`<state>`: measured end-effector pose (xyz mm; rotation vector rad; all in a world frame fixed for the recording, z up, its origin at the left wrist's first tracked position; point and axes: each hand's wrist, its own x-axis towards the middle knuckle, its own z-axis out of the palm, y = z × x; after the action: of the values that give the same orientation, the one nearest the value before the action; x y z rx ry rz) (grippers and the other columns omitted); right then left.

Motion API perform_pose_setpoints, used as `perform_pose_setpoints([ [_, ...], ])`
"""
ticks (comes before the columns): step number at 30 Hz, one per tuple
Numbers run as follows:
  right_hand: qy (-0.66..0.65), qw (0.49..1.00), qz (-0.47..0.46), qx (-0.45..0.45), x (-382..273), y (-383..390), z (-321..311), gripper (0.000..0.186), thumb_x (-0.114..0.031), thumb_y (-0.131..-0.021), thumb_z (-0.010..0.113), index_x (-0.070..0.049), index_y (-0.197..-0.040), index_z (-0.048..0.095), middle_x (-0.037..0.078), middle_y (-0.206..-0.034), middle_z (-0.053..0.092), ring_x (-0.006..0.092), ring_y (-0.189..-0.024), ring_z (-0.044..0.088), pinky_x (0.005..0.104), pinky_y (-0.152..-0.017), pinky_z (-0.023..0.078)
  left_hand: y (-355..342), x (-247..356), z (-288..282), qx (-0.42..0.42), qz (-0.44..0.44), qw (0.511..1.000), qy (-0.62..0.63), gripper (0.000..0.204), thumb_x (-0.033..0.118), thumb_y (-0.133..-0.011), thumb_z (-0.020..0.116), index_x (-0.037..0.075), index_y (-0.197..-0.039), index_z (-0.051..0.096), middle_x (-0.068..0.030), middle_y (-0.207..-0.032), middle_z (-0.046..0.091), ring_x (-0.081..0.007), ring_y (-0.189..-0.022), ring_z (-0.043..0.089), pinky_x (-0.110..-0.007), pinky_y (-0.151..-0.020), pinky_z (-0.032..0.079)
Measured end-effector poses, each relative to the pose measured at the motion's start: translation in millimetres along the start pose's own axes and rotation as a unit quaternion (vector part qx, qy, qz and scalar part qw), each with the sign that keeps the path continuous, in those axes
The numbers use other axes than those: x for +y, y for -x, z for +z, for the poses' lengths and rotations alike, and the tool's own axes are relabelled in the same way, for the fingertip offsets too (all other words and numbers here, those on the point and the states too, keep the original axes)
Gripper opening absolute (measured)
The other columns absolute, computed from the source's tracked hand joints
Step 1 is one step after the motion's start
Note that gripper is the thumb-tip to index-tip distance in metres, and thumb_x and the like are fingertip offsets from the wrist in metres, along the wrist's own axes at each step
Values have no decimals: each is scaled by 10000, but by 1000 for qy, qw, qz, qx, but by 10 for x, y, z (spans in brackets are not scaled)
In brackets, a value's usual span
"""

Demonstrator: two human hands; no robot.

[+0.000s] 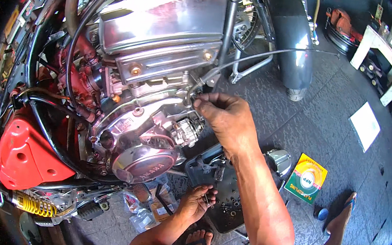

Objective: The person works on the engine area of a motorcycle, handling various small screws and bolts from a parts tray and using a t-handle wrench to tighten them onto the engine case.

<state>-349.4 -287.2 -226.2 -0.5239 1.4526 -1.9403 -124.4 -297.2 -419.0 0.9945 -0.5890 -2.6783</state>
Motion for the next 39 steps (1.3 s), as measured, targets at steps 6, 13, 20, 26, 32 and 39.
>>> perform_pose_setpoints([
  [6,100,992,-16,71,48,44,73,241,-197,-844,708,24,-936,735,70,-792,701,106,-740,595,270,-723,472,-56,-68,-45,-19,-8,1000,4,200,176,-929,648,20,-1055,637,-133,-963,683,-214,-838,658,-345,-793,549],
  [13,209,972,-42,98,-37,115,112,291,-232,-890,664,53,-924,715,86,-676,664,117,-667,592,297,-652,478,12,-72,-43,-13,-18,1000,1,195,183,-951,607,21,-1054,641,-138,-963,682,-211,-826,645,-350,-789,544],
  [20,128,979,-116,106,113,79,122,303,-244,-902,650,54,-910,703,82,-635,626,106,-641,555,311,-601,455,28,-44,-27,5,-23,1000,9,238,227,-957,569,24,-1052,648,-112,-936,674,-206,-796,632,-345,-755,514],
  [26,225,965,-80,106,70,115,23,371,-297,-928,625,61,-846,676,96,-647,620,126,-644,555,328,-617,460,60,-13,-102,9,-40,999,9,255,245,-956,561,27,-1056,648,-97,-933,675,-204,-782,626,-346,-745,506],
  [32,166,978,-15,130,229,483,-402,269,-216,-932,623,41,-991,678,-2,-735,610,87,-708,531,281,-657,442,165,44,-52,11,-27,999,18,301,272,-981,497,22,-1073,638,-92,-920,678,-206,-778,631,-352,-756,521],
  [39,113,982,-29,151,361,874,-505,233,-196,-941,622,28,-979,674,-3,-767,612,72,-695,528,247,-627,420,252,1,105,-43,-39,998,36,312,256,-981,474,15,-1117,618,-114,-972,682,-249,-875,662,-392,-841,534],
])
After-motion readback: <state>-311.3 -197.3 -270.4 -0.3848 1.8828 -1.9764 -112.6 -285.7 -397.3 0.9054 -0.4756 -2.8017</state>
